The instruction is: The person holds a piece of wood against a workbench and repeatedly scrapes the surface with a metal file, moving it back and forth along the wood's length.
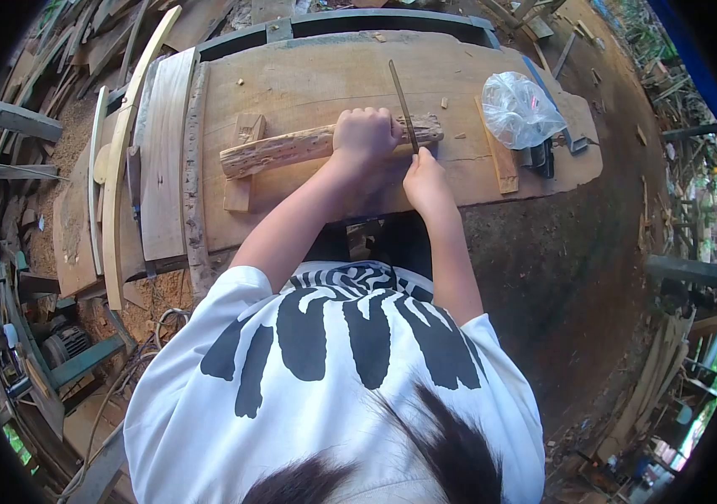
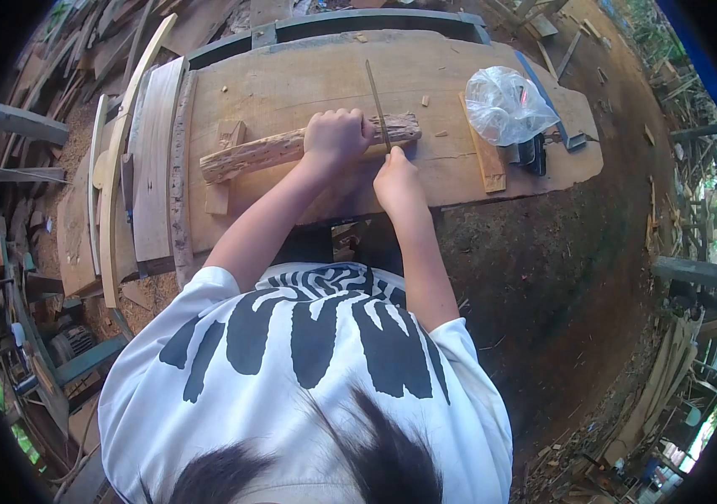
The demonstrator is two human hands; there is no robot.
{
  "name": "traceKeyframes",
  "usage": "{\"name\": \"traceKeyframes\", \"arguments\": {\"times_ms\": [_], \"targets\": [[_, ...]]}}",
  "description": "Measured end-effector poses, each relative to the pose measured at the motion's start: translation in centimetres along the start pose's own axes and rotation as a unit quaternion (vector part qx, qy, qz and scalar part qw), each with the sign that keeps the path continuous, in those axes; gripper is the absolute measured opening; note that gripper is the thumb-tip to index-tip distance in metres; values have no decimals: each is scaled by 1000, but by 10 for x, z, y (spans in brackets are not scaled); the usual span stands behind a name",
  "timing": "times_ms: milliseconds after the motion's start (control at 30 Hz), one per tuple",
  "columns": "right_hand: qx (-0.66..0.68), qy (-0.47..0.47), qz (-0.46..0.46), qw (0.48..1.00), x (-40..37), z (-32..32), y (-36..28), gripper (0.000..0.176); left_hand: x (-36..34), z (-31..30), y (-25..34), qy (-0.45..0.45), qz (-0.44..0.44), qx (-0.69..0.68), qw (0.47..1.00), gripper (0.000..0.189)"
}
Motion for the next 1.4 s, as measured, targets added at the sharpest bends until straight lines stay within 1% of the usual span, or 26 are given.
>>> {"name": "traceKeyframes", "arguments": {"times_ms": [67, 100, 167, 267, 333, 400, 467, 500, 567, 633, 700, 733, 800, 833, 867, 967, 1000, 1067, 1100, 1167, 1200, 1267, 1300, 1333, 1367, 1400], "targets": [[-6, 2, -8, 1000, -5, 1, 3, 21, 3, -2, -2, -26, -15, -54, 998, 33], [-12, 3, -14, 1000, -11, 1, 6, 21, 6, -4, -2, -27, -17, -54, 998, 33], [-14, -8, 6, 1000, -37, 2, 16, 21, 12, 5, -8, -135, -82, -68, 985, 35], [-13, -9, 40, 999, -85, 3, 34, 20, 12, 1, -8, -128, -74, -79, 986, 37], [-8, 1, 56, 998, -95, 0, 38, 20, 12, -1, -7, -122, -68, -77, 987, 36], [-8, -15, 63, 998, -100, -4, 37, 20, 9, 0, -5, -117, -58, -73, 989, 36], [-9, -12, 52, 999, -84, -3, 29, 20, 8, 1, -4, -79, -36, -56, 995, 35], [-11, -9, 39, 999, -69, -3, 23, 20, 5, 4, -4, -79, -33, -58, 995, 35], [-31, 11, 4, 999, -30, 7, 18, 20, 2, 3, -2, -21, -14, -31, 999, 34], [-41, 15, -3, 999, 2, 8, 8, 22, 2, 5, -3, -20, -13, -38, 999, 34], [-45, 5, 2, 999, 10, 5, 3, 23, 3, 1, -3, -19, -15, -41, 999, 33], [-49, -6, 9, 999, 12, 5, 1, 24, 4, 0, -4, -38, -22, -45, 998, 34], [-48, -4, 0, 999, -1, 4, 7, 23, 6, -2, -3, -58, -32, -51, 997, 35], [-46, -3, -8, 999, -13, 2, 11, 22, 8, -1, -5, -85, -53, -66, 993, 36], [-38, -13, -3, 999, -27, 1, 17, 21, 9, 0, -7, -113, -74, -80, 988, 37], [-3, -24, 33, 999, -81, -11, 30, 23, 12, -2, -7, -137, -73, -84, 984, 38], [-4, -26, 32, 999, -91, -16, 32, 23, 12, -1, -7, -138, -75, -83, 984, 38], [9, -50, 80, 995, -105, -20, 42, 23, 11, -1, -7, -111, -68, -85, 988, 39], [11, -51, 83, 995, -105, -19, 42, 23, 9, 2, -7, -115, -67, -85, 987, 39], [8, -14, 46, 999, -94, -21, 37, 23, 8, 5, -6, -67, -43, -56, 995, 39], [22, -23, 34, 999, -79, -17, 36, 23, 7, 8, -6, -69, -41, -56, 995, 39], [12, -7, 4, 1000, -42, -6, 27, 21, 4, 4, -3, -4, -7, -29, 1000, 38], [-3, 6, -8, 1000, -23, -1, 21, 21, 3, 3, -2, -4, -5, -27, 1000, 38], [-17, 20, -20, 999, -10, 3, 13, 21, 4, 2, -3, -30, -17, -33, 999, 37], [-15, 20, -22, 999, -2, 7, 9, 21, 6, 2, -4, -54, -29, -39, 997, 37], [-31, 12, -5, 999, 3, 9, 6, 20, 9, -4, -3, -54, -29, -37, 997, 37]]}}
Point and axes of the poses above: each hand's wrist, its own x-axis towards the middle knuckle, its own z-axis out of the palm, y = z × x, the point moved 5 cm from there along x, towards the middle knuckle, and after that the axes turned 1 degree about -z, right-handed, at the moved point
